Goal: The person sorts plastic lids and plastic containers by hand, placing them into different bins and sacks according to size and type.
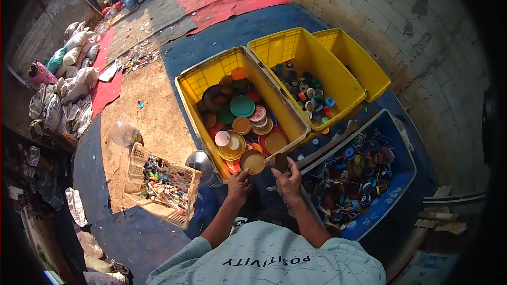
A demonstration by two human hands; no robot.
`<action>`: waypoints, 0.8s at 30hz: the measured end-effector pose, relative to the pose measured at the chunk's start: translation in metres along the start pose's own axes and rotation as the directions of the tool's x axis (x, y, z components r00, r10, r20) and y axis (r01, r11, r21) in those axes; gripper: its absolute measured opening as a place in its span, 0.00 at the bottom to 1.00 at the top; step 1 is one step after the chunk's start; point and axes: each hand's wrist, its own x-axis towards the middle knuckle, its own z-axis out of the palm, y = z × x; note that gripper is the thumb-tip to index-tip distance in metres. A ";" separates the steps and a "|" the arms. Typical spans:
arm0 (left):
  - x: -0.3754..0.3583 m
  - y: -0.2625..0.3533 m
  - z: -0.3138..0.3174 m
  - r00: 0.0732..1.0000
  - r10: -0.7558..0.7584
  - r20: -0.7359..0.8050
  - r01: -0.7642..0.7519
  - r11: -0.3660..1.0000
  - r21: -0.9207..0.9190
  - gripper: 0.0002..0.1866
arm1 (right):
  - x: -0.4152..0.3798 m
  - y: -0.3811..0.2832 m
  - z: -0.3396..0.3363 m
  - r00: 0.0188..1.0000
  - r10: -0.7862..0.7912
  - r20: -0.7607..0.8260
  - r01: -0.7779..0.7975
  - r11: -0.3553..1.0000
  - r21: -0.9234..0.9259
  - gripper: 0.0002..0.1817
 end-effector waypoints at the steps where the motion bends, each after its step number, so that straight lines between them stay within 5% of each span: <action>1: 0.010 0.020 0.008 1.000 0.005 0.008 -0.005 1.000 0.002 0.10 | 0.016 0.000 0.010 0.999 -0.050 0.005 0.050 0.999 0.014 0.40; 5: 0.075 0.078 0.008 0.999 0.041 0.009 -0.042 0.983 0.179 0.24 | 0.075 -0.012 0.045 0.966 -0.240 -0.100 0.211 0.948 -0.240 0.46; 8: 0.116 0.102 0.000 0.997 -0.009 -0.083 0.036 0.944 0.329 0.41 | 0.101 0.006 0.053 0.963 -0.242 -0.114 0.175 0.891 -0.418 0.47; 9: 0.124 0.105 -0.006 0.998 -0.018 -0.065 0.037 0.952 0.305 0.39 | 0.096 -0.008 0.057 0.979 -0.154 -0.130 0.086 0.903 -0.421 0.46; 14: 0.120 0.092 -0.011 0.998 -0.054 -0.037 0.061 0.971 0.231 0.21 | 0.058 0.033 0.040 0.974 -0.208 -0.092 0.110 0.783 -0.612 0.40; 18: 0.094 0.056 0.005 0.995 -0.094 0.023 0.083 0.953 0.290 0.09 | 0.001 0.041 0.018 0.990 -0.057 -0.130 -0.014 0.875 -0.485 0.37; 24: 0.053 -0.008 0.062 0.938 -0.188 0.293 0.021 0.871 0.492 0.08 | -0.070 0.031 -0.038 0.967 -0.023 -0.255 -0.078 0.923 -0.377 0.31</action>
